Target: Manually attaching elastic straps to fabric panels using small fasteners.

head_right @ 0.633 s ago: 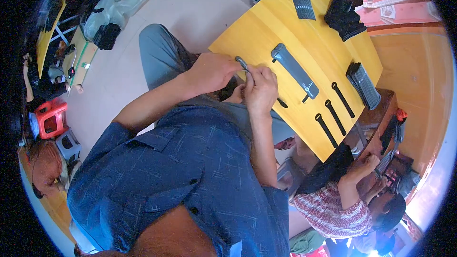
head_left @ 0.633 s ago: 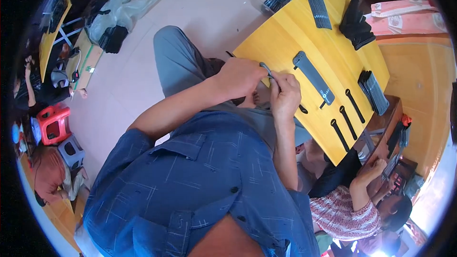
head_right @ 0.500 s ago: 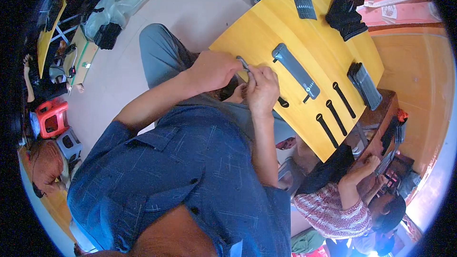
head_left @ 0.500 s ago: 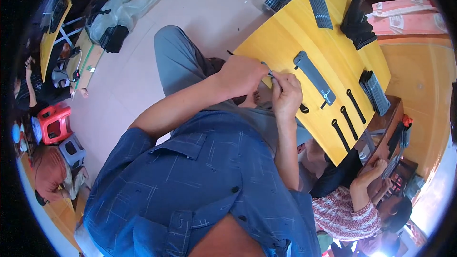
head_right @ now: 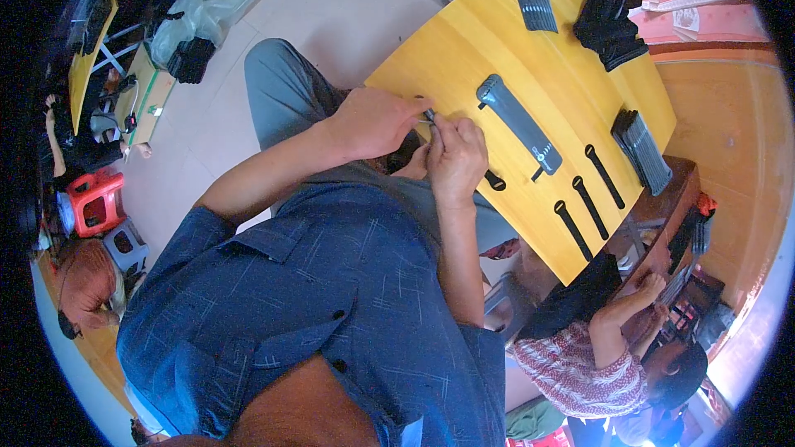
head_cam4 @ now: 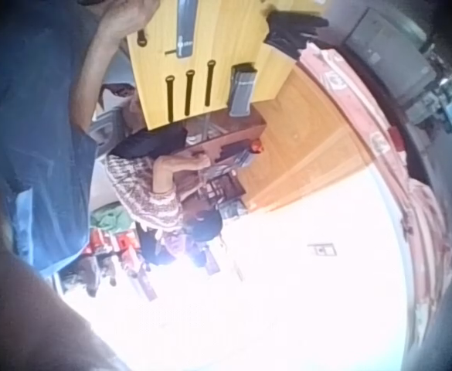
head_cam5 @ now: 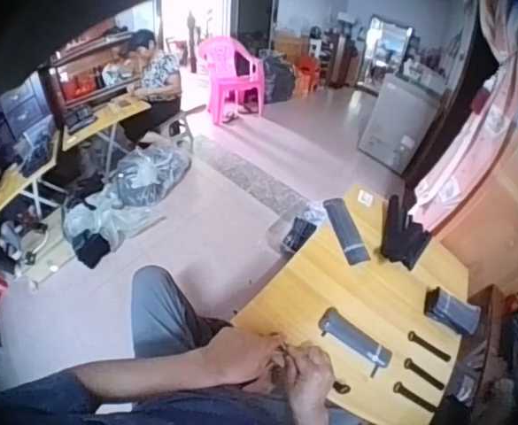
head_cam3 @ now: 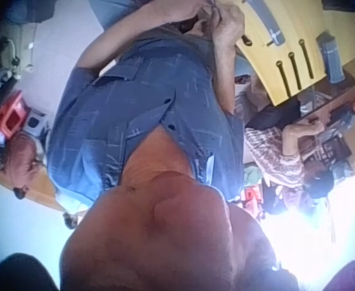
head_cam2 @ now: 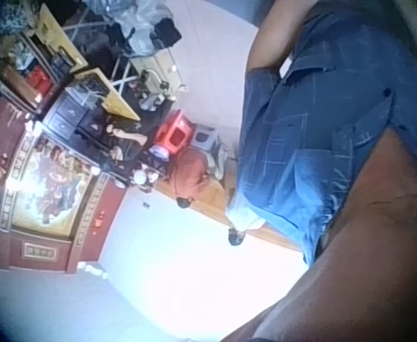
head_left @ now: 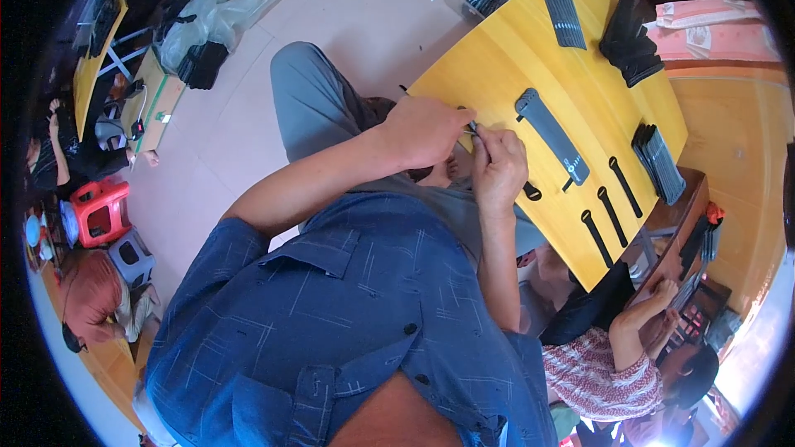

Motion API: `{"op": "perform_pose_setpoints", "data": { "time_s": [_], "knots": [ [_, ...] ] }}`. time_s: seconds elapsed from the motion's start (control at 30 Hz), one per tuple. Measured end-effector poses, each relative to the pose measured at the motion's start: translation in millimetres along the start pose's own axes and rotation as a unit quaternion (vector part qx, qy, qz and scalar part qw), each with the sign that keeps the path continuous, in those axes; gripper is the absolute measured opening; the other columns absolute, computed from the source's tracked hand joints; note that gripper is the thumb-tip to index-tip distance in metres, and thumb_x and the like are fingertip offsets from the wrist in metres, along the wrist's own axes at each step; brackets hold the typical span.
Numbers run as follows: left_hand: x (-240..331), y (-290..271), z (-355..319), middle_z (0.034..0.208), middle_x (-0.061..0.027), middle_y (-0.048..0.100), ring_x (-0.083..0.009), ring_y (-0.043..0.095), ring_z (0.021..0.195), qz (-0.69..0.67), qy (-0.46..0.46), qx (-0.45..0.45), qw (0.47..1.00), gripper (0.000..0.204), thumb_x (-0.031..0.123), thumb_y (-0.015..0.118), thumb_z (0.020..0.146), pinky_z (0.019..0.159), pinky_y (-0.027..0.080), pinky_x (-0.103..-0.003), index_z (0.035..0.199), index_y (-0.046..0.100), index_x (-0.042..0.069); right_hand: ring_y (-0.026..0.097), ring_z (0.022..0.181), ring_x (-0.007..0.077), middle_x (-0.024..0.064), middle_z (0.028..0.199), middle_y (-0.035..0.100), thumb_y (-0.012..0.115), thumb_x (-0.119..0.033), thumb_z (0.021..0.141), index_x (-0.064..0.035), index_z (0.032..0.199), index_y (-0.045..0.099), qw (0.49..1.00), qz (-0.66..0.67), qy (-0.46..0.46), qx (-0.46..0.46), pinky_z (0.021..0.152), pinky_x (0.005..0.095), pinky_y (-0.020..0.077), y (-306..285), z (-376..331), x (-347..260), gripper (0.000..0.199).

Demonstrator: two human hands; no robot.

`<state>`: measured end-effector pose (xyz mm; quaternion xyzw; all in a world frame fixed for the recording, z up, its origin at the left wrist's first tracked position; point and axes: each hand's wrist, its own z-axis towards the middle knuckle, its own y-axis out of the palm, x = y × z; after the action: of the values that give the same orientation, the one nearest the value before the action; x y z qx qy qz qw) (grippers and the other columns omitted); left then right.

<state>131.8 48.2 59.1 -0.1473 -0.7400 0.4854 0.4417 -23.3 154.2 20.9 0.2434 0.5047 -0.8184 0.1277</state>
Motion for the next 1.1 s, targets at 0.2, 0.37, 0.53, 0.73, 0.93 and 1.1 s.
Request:
{"op": "perform_pose_setpoints", "data": {
  "time_s": [0.2, 0.37, 0.53, 0.73, 0.93, 1.1],
  "knots": [
    [-2.4, -2.9, 6.0, 0.079, -0.0153, 0.072, -0.0364, 0.071, 0.072, 0.044, 0.005, -0.017, 0.999, 0.038, 0.022, 0.058, 0.094, 0.061, 0.055, -0.052, 0.13, 0.068, 0.017, 0.062, 0.078, 0.0298, 0.0087, 0.081, 0.06, 0.075, -0.01, 0.082, -0.0092, 0.097, 0.076, 1.0, -0.011, -0.008, -0.001, 0.069, 0.041, 0.0523, -1.8, 0.8, 0.3, 0.015],
    [-3.5, -4.0, 4.6, 0.079, -0.0154, 0.072, -0.0359, 0.072, 0.072, 0.043, 0.002, -0.009, 0.999, 0.04, 0.019, 0.057, 0.093, 0.061, 0.056, -0.053, 0.131, 0.068, 0.02, 0.063, 0.078, 0.0304, 0.0092, 0.081, 0.06, 0.075, -0.01, 0.083, -0.0084, 0.096, 0.076, 1.0, -0.015, -0.014, -0.015, 0.069, 0.0414, 0.0524, -3.3, 2.5, 1.9, 0.013],
    [-11.5, 0.0, 2.0, 0.08, -0.0153, 0.072, -0.0357, 0.072, 0.074, 0.031, -0.007, 0.009, 0.999, 0.04, 0.018, 0.056, 0.093, 0.063, 0.055, -0.053, 0.131, 0.069, 0.021, 0.063, 0.079, 0.0302, 0.0095, 0.08, 0.06, 0.076, -0.008, 0.081, -0.0085, 0.096, 0.076, 1.0, -0.004, -0.013, -0.02, 0.069, 0.0415, 0.0524, -2.9, 2.0, 3.7, 0.015],
    [-17.3, 10.3, 1.5, 0.084, -0.0169, 0.073, -0.0376, 0.071, 0.079, 0.023, 0.007, 0.034, 0.999, 0.039, 0.018, 0.054, 0.094, 0.067, 0.055, -0.054, 0.129, 0.07, 0.02, 0.063, 0.078, 0.0301, 0.0097, 0.08, 0.06, 0.077, -0.007, 0.08, -0.0079, 0.096, 0.076, 1.0, -0.001, -0.017, -0.021, 0.069, 0.0416, 0.0518, -2.9, 2.5, 3.2, 0.016],
    [-11.3, 6.9, -0.6, 0.087, -0.0173, 0.073, -0.0382, 0.072, 0.081, 0.003, -0.028, 0.043, 0.999, 0.039, 0.017, 0.053, 0.094, 0.068, 0.055, -0.055, 0.129, 0.07, 0.019, 0.061, 0.074, 0.0293, 0.0112, 0.076, 0.058, 0.077, -0.002, 0.081, -0.0056, 0.098, 0.077, 1.0, 0.013, -0.025, -0.009, 0.067, 0.039, 0.0498, -3.3, 1.7, 5.3, 0.017],
    [-14.2, 6.7, -0.5, 0.084, -0.016, 0.073, -0.0375, 0.072, 0.078, 0.024, -0.034, 0.04, 0.998, 0.039, 0.018, 0.056, 0.094, 0.066, 0.055, -0.054, 0.13, 0.069, 0.021, 0.06, 0.073, 0.029, 0.0112, 0.075, 0.057, 0.076, 0.0, 0.082, -0.0048, 0.098, 0.077, 0.999, 0.022, -0.022, -0.013, 0.067, 0.0388, 0.0498, -4.2, 4.5, 3.7, 0.017]
  ]
}}
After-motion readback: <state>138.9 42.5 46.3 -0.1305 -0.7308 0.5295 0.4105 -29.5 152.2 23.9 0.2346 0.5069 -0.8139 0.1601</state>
